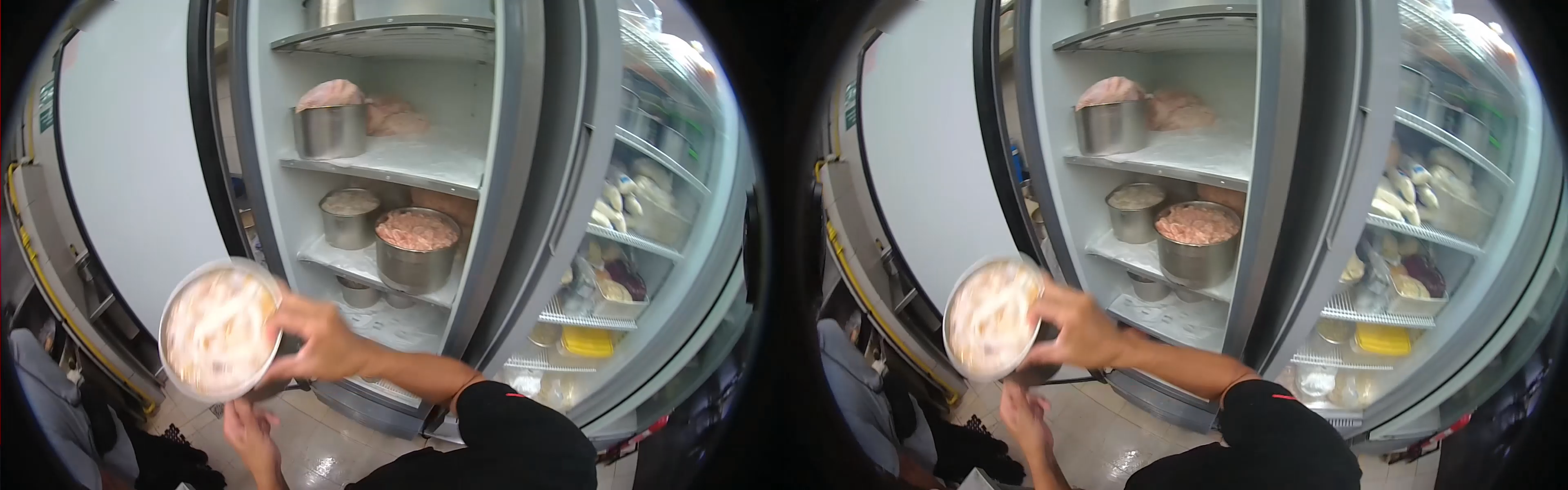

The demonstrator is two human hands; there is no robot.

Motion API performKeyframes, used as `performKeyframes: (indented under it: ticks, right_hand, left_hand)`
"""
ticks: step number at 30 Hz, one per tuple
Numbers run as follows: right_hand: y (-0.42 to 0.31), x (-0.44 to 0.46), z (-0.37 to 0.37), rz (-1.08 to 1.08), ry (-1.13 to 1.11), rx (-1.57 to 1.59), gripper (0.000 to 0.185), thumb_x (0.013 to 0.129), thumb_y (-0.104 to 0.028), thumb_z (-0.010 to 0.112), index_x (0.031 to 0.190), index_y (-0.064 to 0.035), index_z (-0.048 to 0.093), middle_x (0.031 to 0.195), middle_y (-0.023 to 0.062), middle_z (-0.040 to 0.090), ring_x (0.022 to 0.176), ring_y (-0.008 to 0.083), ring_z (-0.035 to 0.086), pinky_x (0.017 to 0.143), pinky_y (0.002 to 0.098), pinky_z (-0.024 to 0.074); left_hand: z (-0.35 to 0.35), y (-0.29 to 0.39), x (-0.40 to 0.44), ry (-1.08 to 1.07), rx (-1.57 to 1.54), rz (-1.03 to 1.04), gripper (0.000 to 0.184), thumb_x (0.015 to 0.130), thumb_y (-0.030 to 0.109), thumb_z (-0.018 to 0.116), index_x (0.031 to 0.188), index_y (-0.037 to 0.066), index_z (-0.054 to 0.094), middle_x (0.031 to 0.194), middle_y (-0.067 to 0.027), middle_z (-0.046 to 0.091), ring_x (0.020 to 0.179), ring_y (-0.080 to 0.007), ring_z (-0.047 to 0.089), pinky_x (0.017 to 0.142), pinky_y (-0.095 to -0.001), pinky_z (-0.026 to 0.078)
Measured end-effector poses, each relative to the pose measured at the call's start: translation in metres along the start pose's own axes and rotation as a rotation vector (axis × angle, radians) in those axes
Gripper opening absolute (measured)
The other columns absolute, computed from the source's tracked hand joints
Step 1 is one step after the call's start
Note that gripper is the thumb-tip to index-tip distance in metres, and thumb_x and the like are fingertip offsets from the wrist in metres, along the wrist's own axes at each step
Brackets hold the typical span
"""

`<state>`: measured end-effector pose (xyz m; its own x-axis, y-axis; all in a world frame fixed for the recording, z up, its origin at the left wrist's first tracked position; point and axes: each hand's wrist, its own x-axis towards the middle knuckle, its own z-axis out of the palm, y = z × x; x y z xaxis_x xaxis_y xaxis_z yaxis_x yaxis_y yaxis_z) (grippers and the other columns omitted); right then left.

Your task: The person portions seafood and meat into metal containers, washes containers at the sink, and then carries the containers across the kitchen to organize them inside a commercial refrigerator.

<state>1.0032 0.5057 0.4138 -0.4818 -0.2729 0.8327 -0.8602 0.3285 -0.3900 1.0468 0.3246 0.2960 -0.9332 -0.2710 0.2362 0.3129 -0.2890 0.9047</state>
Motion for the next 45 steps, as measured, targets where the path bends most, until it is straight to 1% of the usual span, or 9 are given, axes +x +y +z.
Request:
performKeyframes:
  ticks: [4, 6, 8, 14, 19, 33, 34, 35, 45]
  right_hand:
    - [0.008, 0.053, -0.076, -0.143, 0.285, -0.192, 0.040, 0.059, -0.023, 0.088, 0.078, -0.0047, 0.058, 0.092, 0.0076, 0.065, 0.085, 0.0137, 0.062, 0.071, 0.0289, 0.0502]
    - [-0.021, 0.072, -0.103, 0.270, 0.424, -0.262, 0.038, 0.062, -0.023, 0.087, 0.077, -0.0040, 0.058, 0.082, 0.0056, 0.066, 0.078, 0.0103, 0.061, 0.067, 0.0263, 0.0500]
    - [-0.017, 0.095, -0.132, 0.157, 0.546, -0.500, 0.035, 0.063, -0.022, 0.086, 0.076, -0.0031, 0.059, 0.073, 0.0045, 0.066, 0.072, 0.0098, 0.061, 0.064, 0.0255, 0.0495]
    - [0.027, 0.135, -0.205, 0.488, 0.757, -1.094, 0.062, 0.055, -0.055, 0.082, 0.082, -0.0015, 0.067, 0.080, 0.0158, 0.069, 0.075, 0.0278, 0.067, 0.069, 0.0359, 0.0520]
    - [0.084, 0.154, -0.242, 0.798, 0.816, -1.250, 0.058, 0.061, -0.051, 0.081, 0.091, -0.0035, 0.069, 0.092, 0.0161, 0.069, 0.089, 0.0300, 0.066, 0.080, 0.0386, 0.0515]
    - [0.221, 0.158, -0.354, 0.908, 0.507, -1.677, 0.024, 0.086, -0.016, 0.054, 0.105, -0.0056, 0.066, 0.109, 0.0176, 0.064, 0.106, 0.0348, 0.060, 0.086, 0.0433, 0.0499]
    - [0.220, 0.159, -0.361, 0.903, 0.523, -1.684, 0.024, 0.086, -0.016, 0.054, 0.105, -0.0056, 0.066, 0.109, 0.0176, 0.064, 0.106, 0.0348, 0.060, 0.086, 0.0433, 0.0499]
    - [0.220, 0.162, -0.365, 0.968, 0.483, -1.645, 0.025, 0.086, -0.016, 0.054, 0.105, -0.0059, 0.066, 0.111, 0.0173, 0.063, 0.107, 0.0340, 0.060, 0.087, 0.0426, 0.0498]
    - [0.206, 0.184, -0.345, 1.122, 0.346, -1.501, 0.028, 0.083, -0.015, 0.054, 0.105, -0.0041, 0.067, 0.116, 0.0187, 0.062, 0.106, 0.0345, 0.061, 0.085, 0.0424, 0.0505]
  left_hand:
    - [0.091, 0.050, 0.076, -0.408, -0.037, 0.033, 0.040, 0.096, 0.034, 0.051, 0.115, -0.001, 0.054, 0.087, -0.0009, 0.061, 0.057, -0.0034, 0.051, 0.044, -0.0162, 0.030]
    - [0.134, 0.078, 0.096, -0.621, -0.096, 0.078, 0.050, 0.096, 0.030, 0.051, 0.131, -0.004, 0.042, 0.093, -0.0050, 0.063, 0.060, -0.0052, 0.055, 0.044, -0.0161, 0.031]
    - [0.159, 0.071, 0.108, -0.678, -0.117, 0.121, 0.063, 0.094, 0.025, 0.055, 0.140, -0.006, 0.025, 0.097, -0.0090, 0.065, 0.062, -0.0075, 0.058, 0.044, -0.0161, 0.033]
    - [0.128, 0.011, 0.098, -1.197, -0.117, -0.128, 0.064, 0.091, 0.017, 0.058, 0.140, -0.006, 0.024, 0.094, -0.0097, 0.066, 0.061, -0.0091, 0.057, 0.050, -0.0199, 0.042]
    - [0.068, -0.053, 0.121, -1.497, 0.281, -0.363, 0.058, 0.092, 0.023, 0.059, 0.135, -0.007, 0.035, 0.087, -0.0071, 0.065, 0.059, -0.0084, 0.053, 0.058, -0.0227, 0.047]
    - [-0.156, -0.256, 0.076, -0.951, 0.491, -0.953, 0.047, 0.092, 0.026, 0.057, 0.127, -0.004, 0.047, 0.091, -0.0092, 0.069, 0.056, -0.0086, 0.052, 0.051, -0.0201, 0.043]
    - [-0.178, -0.280, 0.071, -0.931, 0.390, -1.085, 0.061, 0.090, 0.022, 0.061, 0.135, -0.007, 0.033, 0.090, -0.0134, 0.069, 0.056, -0.0112, 0.055, 0.051, -0.0228, 0.046]
    - [-0.173, -0.250, 0.054, -0.929, 0.489, -0.866, 0.042, 0.091, 0.031, 0.053, 0.116, -0.003, 0.055, 0.088, -0.0114, 0.069, 0.054, -0.0095, 0.049, 0.048, -0.0228, 0.041]
    - [-0.184, -0.243, 0.034, -0.824, 0.499, -0.909, 0.054, 0.092, 0.030, 0.054, 0.131, -0.005, 0.043, 0.091, -0.0114, 0.068, 0.057, -0.0118, 0.053, 0.048, -0.0241, 0.043]
